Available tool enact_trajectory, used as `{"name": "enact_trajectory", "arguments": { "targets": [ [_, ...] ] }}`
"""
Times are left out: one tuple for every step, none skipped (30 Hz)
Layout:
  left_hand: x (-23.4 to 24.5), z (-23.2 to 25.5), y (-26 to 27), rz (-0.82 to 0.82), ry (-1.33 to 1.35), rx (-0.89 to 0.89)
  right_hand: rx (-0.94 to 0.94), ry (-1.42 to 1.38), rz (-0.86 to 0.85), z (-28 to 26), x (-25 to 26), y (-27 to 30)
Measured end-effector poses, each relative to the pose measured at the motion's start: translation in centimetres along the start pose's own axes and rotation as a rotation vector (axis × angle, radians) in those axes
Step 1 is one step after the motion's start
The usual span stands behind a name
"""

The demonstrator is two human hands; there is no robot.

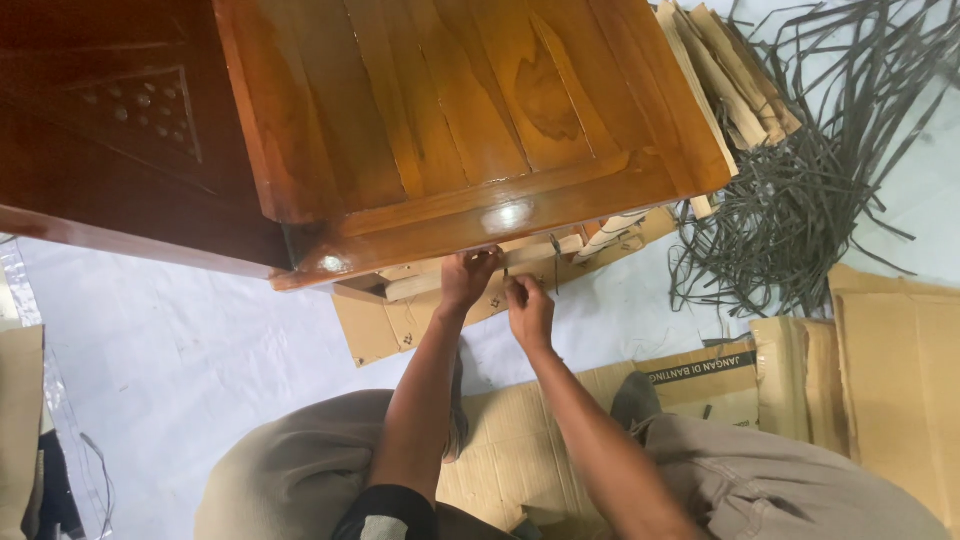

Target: The recorder is packaging a wooden furniture piece by tying protective wooden slats and cardboard to it using plastic straps.

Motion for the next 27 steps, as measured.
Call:
{"name": "enact_trajectory", "arguments": {
  "targets": [
    [0.0, -0.3, 0.1, 0.002, 0.000, 0.000, 0.002, 0.000, -0.001, -4.4, 1.2, 0.9],
    [-0.2, -0.3, 0.2, -0.012, -0.061, -0.042, -0.013, 0.017, -0.022, -8.8, 2.3, 1.9],
    [-0.2, -0.3, 0.4, -0.025, -0.124, -0.083, -0.029, 0.033, -0.044, -13.1, 3.4, 2.9],
    [0.1, 0.1, 0.3, -0.023, -0.125, -0.082, -0.028, 0.033, -0.045, -12.1, 3.2, 1.1],
    [0.2, 0.7, 0.2, -0.051, -0.133, -0.133, -0.035, 0.032, -0.088, -11.0, 2.8, -0.8],
    [0.3, 1.4, 0.1, -0.078, -0.142, -0.185, -0.042, 0.030, -0.130, -9.9, 2.3, -2.6],
    [-1.1, -0.2, 0.4, -0.077, -0.142, -0.186, -0.041, 0.030, -0.130, -10.0, 2.3, -3.7],
    [-2.4, -1.9, 0.6, -0.073, -0.079, -0.172, -0.012, 0.111, -0.166, -10.2, 2.0, -4.7],
    [-3.7, -3.7, 1.0, -0.070, -0.017, -0.156, 0.017, 0.193, -0.204, -10.3, 1.7, -5.7],
    [-2.7, -2.5, 0.7, -0.068, -0.019, -0.155, 0.017, 0.192, -0.207, -10.8, 1.5, -5.8],
    [-2.6, -2.7, 0.5, -0.212, 0.691, 0.159, -0.010, 0.243, -0.223, -11.1, 1.1, -6.0],
    [-3.1, -1.8, 0.8, -0.343, 1.396, 0.490, -0.036, 0.294, -0.239, -11.4, 0.7, -6.1],
    [-2.8, -1.5, 0.7, -0.342, 1.394, 0.490, -0.035, 0.292, -0.241, -11.5, 1.0, -6.2],
    [-1.1, -0.6, 0.0, -0.232, 0.656, 0.130, -0.052, 0.280, -0.270, -11.5, 1.1, -6.2],
    [0.0, 1.3, 0.0, -0.108, -0.087, -0.210, -0.072, 0.266, -0.296, -11.4, 1.4, -6.1],
    [-0.4, 0.5, -0.1, -0.113, -0.088, -0.211, -0.075, 0.262, -0.294, -13.6, 1.9, -4.9],
    [-0.8, -0.1, 0.0, -0.120, -0.144, -0.239, -0.090, 0.233, -0.303, -15.7, 2.5, -3.7],
    [-1.3, -0.8, 0.1, -0.127, -0.200, -0.266, -0.105, 0.204, -0.311, -17.8, 3.0, -2.4],
    [-1.3, -0.8, 0.2, -0.130, -0.199, -0.266, -0.107, 0.203, -0.309, -16.8, 2.9, -2.9],
    [-1.2, -0.9, 0.4, -0.119, -0.241, -0.274, -0.190, 0.167, -0.310, -15.5, 2.8, -3.3],
    [-1.2, -0.9, 0.4, -0.107, -0.283, -0.282, -0.272, 0.130, -0.309, -14.2, 2.7, -3.7],
    [-1.5, -1.2, 0.5, -0.108, -0.281, -0.283, -0.272, 0.130, -0.307, -12.2, 2.9, -4.2],
    [-1.6, -1.5, 0.6, -0.093, -0.319, -0.278, -0.258, -0.179, -0.322, -10.5, 2.6, -4.6],
    [-1.8, -1.9, 0.7, -0.078, -0.357, -0.273, -0.238, -0.488, -0.332, -8.9, 2.6, -5.0],
    [-2.0, -2.0, 0.7, -0.078, -0.356, -0.274, -0.238, -0.488, -0.330, -10.4, 2.8, -3.6],
    [-2.2, -2.0, 0.8, -0.069, -0.361, -0.289, -0.222, -0.532, -0.240, -11.9, 3.6, -2.4],
    [-2.2, -2.1, 0.8, -0.062, -0.367, -0.303, -0.209, -0.577, -0.150, -13.4, 4.3, -1.0]
  ]
}}
Point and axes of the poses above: each hand's wrist, its own y-axis away from the middle knuckle, its own x-axis out of the back of the hand, z = x × y, the point moved 6 cm from there along -y, towards the middle knuckle, and after that the axes turned 6 degrees about -y, right-handed, at the moved point
